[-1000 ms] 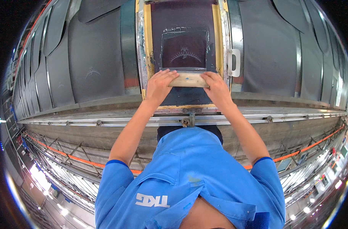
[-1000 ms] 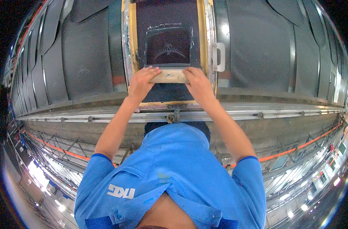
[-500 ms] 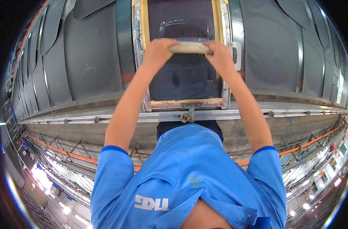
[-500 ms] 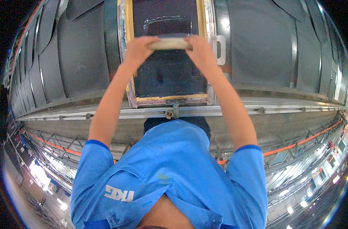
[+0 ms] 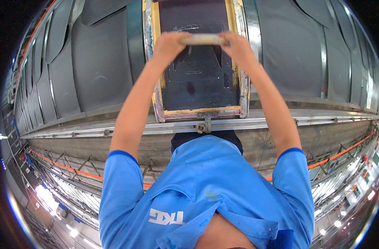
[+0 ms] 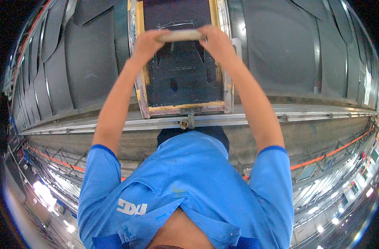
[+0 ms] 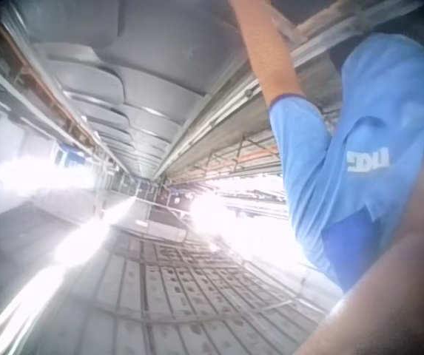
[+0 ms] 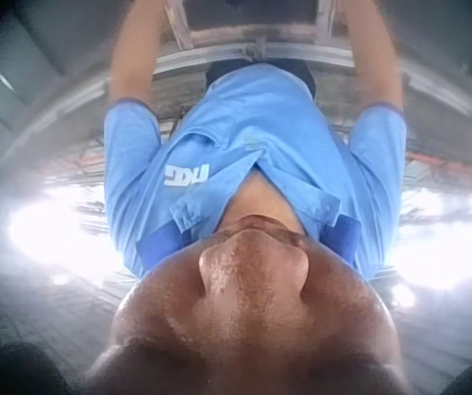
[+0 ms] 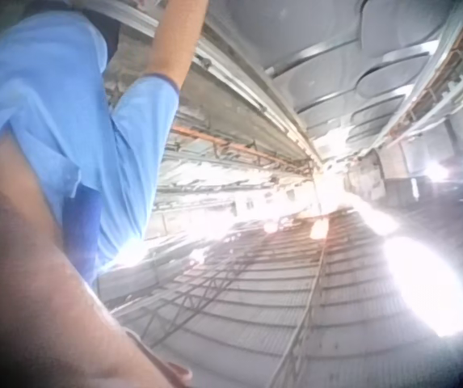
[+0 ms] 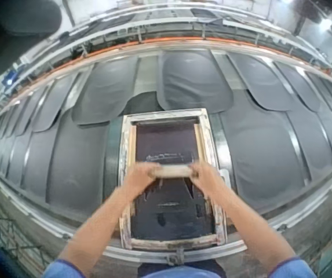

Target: The person prepares a screen printing frame by pouring liquid onto the mesh and spreading it with a squeegee. They then position the frame over a dark fabric on a conveyor and pull the squeegee across the mesh to transfer the design onto the fabric.

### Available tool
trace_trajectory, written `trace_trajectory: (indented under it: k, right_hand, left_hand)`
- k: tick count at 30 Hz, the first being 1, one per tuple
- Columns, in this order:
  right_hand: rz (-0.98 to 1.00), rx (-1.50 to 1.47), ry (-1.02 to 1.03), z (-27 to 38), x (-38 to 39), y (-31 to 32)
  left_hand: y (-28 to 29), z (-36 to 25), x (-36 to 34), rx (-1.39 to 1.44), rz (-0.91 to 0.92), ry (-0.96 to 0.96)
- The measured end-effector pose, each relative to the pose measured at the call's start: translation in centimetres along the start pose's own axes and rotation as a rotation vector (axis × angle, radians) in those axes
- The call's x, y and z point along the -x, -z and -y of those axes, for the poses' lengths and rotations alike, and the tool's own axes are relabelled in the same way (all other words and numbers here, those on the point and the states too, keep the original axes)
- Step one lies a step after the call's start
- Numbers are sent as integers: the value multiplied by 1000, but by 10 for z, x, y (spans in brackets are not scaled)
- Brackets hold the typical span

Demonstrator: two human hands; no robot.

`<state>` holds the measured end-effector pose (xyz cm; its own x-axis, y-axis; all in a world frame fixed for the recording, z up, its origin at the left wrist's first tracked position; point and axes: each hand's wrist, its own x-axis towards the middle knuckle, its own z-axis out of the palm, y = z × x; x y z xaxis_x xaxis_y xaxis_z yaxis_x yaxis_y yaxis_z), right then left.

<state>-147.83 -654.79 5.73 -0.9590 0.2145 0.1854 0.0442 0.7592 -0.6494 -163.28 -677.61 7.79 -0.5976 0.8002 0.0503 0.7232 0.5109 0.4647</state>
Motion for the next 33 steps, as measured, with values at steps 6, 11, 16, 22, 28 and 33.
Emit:
trace_trajectory:
  k: [6, 11, 16, 22, 28, 33]
  right_hand:
    - [90, -25, -136, -12, -20, -5]
    - [81, -41, -83, 21, 71, -12]
    - [137, -49, -118, 61, 150, -10]
    - [-228, -140, -420, -13, 111, 28]
    - [-268, -175, -556, -115, 56, -11]
    - [-374, -174, -473, -69, 55, 9]
  left_hand:
    - [-4, 11, -27, -66, 85, 34]
    - [-25, -18, 60, 59, 75, 16]
    - [-36, -50, 141, 78, 27, -26]
    - [-35, -62, 177, 105, 3, 12]
    - [-50, -56, 177, 89, -61, -53]
    - [-34, -68, 209, 172, -105, 2]
